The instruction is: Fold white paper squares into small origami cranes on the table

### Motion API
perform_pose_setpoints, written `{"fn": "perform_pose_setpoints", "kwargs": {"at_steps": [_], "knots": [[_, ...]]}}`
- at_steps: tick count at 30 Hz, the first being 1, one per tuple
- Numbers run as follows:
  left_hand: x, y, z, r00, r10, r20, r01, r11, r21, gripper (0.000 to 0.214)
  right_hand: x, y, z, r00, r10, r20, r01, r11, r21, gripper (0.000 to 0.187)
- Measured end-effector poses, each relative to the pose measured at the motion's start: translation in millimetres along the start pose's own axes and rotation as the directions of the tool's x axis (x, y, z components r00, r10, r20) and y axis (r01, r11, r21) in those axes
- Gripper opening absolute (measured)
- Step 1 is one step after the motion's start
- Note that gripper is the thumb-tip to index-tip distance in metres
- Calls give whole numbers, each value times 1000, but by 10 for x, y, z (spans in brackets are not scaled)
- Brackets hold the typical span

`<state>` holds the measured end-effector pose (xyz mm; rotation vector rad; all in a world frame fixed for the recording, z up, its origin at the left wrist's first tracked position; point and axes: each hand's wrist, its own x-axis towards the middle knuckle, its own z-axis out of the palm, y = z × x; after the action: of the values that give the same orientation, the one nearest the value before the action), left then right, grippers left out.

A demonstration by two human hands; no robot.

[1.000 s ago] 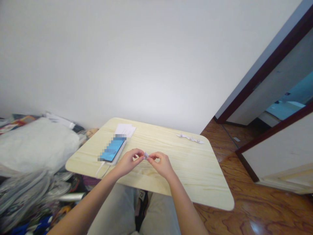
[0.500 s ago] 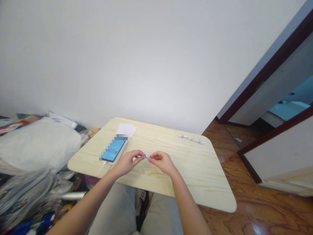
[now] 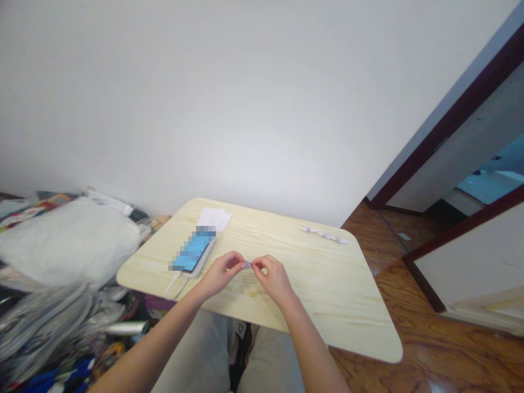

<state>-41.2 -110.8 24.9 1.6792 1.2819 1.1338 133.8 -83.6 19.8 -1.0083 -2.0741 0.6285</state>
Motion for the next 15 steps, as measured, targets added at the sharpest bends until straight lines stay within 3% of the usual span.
{"fn": "perform_pose_setpoints", "kwargs": {"at_steps": [7,15], "knots": [[9,-18,-68,991,-96,93,113,975,-192,18,23,-20,-22,999,-29,42,31,999,-37,11],[31,-51,-114,991,-94,96,107,983,-151,17,30,-66,-70,998,-53,47,55,997,-57,12]]}}
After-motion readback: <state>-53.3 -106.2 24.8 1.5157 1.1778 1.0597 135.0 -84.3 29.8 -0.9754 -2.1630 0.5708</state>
